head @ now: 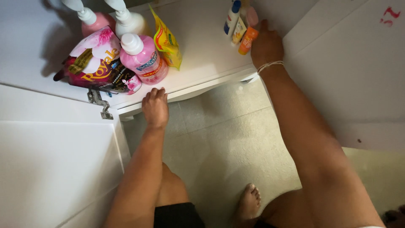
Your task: Organizing and rearranging toiletries and cleaning supplies in a bathroom cabinet and on the sink ledge.
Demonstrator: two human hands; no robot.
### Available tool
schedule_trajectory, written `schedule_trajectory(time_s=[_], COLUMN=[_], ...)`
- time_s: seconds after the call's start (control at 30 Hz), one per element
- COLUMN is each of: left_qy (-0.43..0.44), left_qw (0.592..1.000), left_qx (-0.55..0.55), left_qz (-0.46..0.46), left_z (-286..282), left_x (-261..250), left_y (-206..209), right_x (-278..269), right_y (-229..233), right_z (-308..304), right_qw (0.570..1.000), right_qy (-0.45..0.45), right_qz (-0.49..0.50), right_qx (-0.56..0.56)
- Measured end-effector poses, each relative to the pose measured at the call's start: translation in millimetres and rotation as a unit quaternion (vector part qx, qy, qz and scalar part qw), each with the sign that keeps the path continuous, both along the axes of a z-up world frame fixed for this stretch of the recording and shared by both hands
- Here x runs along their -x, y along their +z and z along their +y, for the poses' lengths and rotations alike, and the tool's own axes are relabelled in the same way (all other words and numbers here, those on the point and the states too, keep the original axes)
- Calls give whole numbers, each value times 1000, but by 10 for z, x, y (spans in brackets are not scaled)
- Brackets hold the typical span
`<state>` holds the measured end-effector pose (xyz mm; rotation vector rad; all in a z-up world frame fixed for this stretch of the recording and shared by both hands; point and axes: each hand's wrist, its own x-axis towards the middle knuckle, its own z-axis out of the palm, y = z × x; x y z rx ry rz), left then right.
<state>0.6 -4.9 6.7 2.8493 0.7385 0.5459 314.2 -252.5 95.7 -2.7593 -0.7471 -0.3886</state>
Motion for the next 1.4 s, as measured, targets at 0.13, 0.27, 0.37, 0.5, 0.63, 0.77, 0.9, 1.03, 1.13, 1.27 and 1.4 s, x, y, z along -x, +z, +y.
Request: schedule_trajectory(time_s=[0.13, 0.27, 0.37, 0.5, 0.63, 0.77, 0.9, 1.03, 1.13, 1.27, 1.4], left_qy=[-17, -36, -48, -69, -111, -150, -170, -167, -164, -161, -161], left_qw=[1000, 995, 994, 987, 974, 964, 963, 965, 967, 968, 969], left_qx=[-4, -49, 94, 142, 197, 205, 199, 197, 193, 189, 186], left_qz=[-20, -79, -20, 17, 28, 77, 57, 43, 40, 29, 16], left_z=[-86, -355, -678, -1106, -1608, -1899, -1908, -1688, -1606, -1544, -1608], left_x=[76, 255, 335, 533, 796, 1043, 1177, 1166, 1298, 1461, 1564], left_y=[72, 289, 882, 1042, 1753, 2720, 3825, 5040, 5708, 6366, 6666], right_x=[354, 715, 1131, 1717, 2261, 2803, 3197, 3333, 3392, 3357, 3317], right_y=[360, 546, 723, 1122, 1564, 2266, 3137, 3982, 4519, 5094, 5505], right_z=[12, -26, -107, -360, -688, -970, -1193, -1313, -1438, -1519, -1511], right_qw=[1000, 983, 984, 982, 979, 976, 972, 967, 965, 970, 966], right_qy=[-2, 55, 53, 76, 99, 94, 105, 106, 98, 99, 81], right_qz=[7, -92, 9, 19, 102, 164, 186, 197, 221, 198, 208], right_qx=[-18, -147, -172, -171, -143, -105, -101, -118, -98, -100, -133])
